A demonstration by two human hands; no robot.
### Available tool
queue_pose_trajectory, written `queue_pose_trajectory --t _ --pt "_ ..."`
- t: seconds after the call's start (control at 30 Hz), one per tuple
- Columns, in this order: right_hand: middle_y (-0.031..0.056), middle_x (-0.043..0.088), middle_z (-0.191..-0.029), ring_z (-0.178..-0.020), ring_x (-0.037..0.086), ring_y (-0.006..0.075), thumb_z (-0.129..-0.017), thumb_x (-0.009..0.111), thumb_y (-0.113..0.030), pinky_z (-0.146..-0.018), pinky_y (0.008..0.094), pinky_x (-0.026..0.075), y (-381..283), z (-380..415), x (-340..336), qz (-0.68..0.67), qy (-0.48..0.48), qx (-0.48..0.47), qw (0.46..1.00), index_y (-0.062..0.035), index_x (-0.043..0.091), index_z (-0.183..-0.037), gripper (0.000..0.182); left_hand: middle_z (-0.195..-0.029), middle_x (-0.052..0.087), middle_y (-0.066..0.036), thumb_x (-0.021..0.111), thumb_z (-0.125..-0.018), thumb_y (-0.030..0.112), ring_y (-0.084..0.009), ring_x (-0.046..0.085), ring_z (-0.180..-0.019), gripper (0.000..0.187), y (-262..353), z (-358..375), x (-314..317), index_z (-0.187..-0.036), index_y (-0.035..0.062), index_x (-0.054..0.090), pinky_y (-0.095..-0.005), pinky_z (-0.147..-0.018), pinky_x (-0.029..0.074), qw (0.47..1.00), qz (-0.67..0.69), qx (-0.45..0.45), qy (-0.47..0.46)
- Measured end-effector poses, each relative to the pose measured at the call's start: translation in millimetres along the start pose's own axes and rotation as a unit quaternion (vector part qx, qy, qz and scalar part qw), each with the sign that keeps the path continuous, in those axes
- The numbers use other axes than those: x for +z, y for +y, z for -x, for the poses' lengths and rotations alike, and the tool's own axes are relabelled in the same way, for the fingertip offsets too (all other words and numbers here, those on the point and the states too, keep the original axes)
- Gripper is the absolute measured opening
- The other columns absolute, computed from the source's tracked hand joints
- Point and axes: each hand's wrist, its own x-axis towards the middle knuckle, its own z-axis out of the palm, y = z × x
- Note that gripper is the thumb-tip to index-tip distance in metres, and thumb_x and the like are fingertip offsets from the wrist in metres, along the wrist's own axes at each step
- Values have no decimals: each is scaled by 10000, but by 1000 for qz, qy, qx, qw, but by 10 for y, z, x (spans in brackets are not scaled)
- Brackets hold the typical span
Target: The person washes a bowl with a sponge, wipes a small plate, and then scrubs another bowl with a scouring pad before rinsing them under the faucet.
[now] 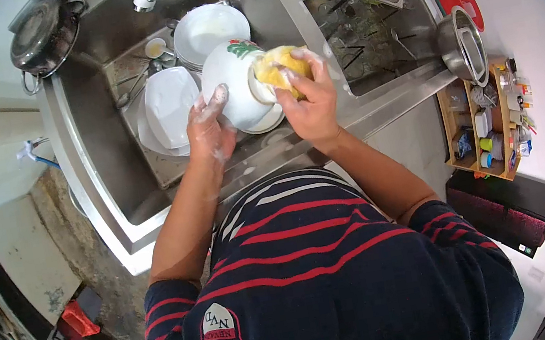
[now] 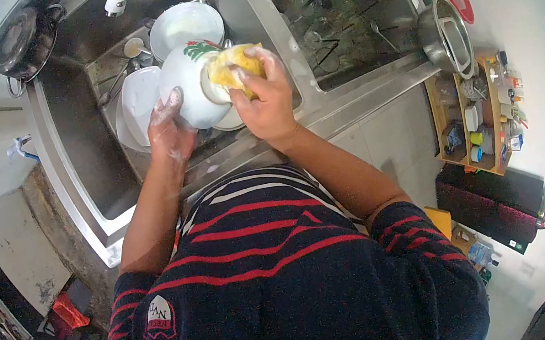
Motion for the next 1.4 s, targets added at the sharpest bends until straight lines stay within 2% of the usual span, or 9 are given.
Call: queue_pose_trajectory --t 0.6,0.8,1.07,1.13,1.2,1.23,1.3,1.33,1.4 --pt "150 557 -1147 -1053 533 345 -675 684 -52 -900 399 460 -163 -304 33 17 -105 -157 982 -66 706 -1008 335 -1158 607 -128 675 -857 98 -234 607 -1057 444 85 -73 -29 -1240 -33 494 -404 -946 488 999 10 -4 -33" --pt "191 559 -1198 -1098 552 372 -757 668 -131 -921 426 455 112 -614 366 -59 -14 73 995 -50 681 -1027 282 -1007 673 -95 695 -826 43 -189 641 -929 265 20 -100 -75 -1067 -33 613 -332 -851 505 981 -175 62 -53" --pt "68 581 -1242 -1128 534 353 -724 681 -160 -926 461 452 -405 -746 265 65 -287 -288 911 -148 672 -1058 334 -995 690 -81 720 -819 112 -162 651 -897 302 -106 -86 -317 -1078 -22 642 -323 -801 518 977 -159 94 -104" --pt "71 617 -1188 -1082 578 302 -792 661 -174 -879 417 486 -71 -890 269 88 -211 -146 962 -122 676 -1039 253 -995 686 -81 720 -811 96 -176 656 -901 290 -49 -19 -183 -1072 -4 642 -333 -811 525 982 -121 6 -146" --pt "103 635 -1124 -1047 605 261 -844 644 -234 -848 405 502 265 -959 240 -118 -243 261 927 -114 670 -1070 257 -1021 678 -90 717 -803 71 -192 660 -902 299 9 24 -115 -1077 -12 633 -342 -838 524 986 -99 -32 -133" --pt "103 635 -1124 -1047 605 261 -844 644 -234 -848 405 502 384 -873 228 -118 -243 260 927 -114 670 -1070 257 -1027 677 -95 718 -799 61 -192 659 -905 310 37 37 -85 -1083 -23 627 -338 -852 519 992 -65 -39 -99" --pt "104 630 -1149 -1027 620 240 -912 573 -261 -834 373 508 596 -707 218 -321 -127 512 787 -71 626 -1135 298 -1033 676 -99 719 -794 51 -193 658 -909 322 37 11 -86 -1089 -33 622 -335 -867 514 997 -26 -45 -65" --pt "104 630 -1149 -1027 620 240 -912 573 -261 -834 373 508 572 -628 242 -320 -129 511 787 -71 626 -1135 298 -1034 676 -97 716 -789 40 -192 656 -911 320 34 -37 -123 -1088 -30 624 -329 -876 509 998 -27 -12 -57" --pt "112 625 -1159 -1065 607 255 -944 486 -311 -881 392 500 429 -359 317 -502 -3 592 630 -56 572 -1201 371 -1035 676 -96 713 -785 30 -190 655 -914 319 27 -81 -162 -1086 -28 626 -322 -885 503 998 -31 20 -45"
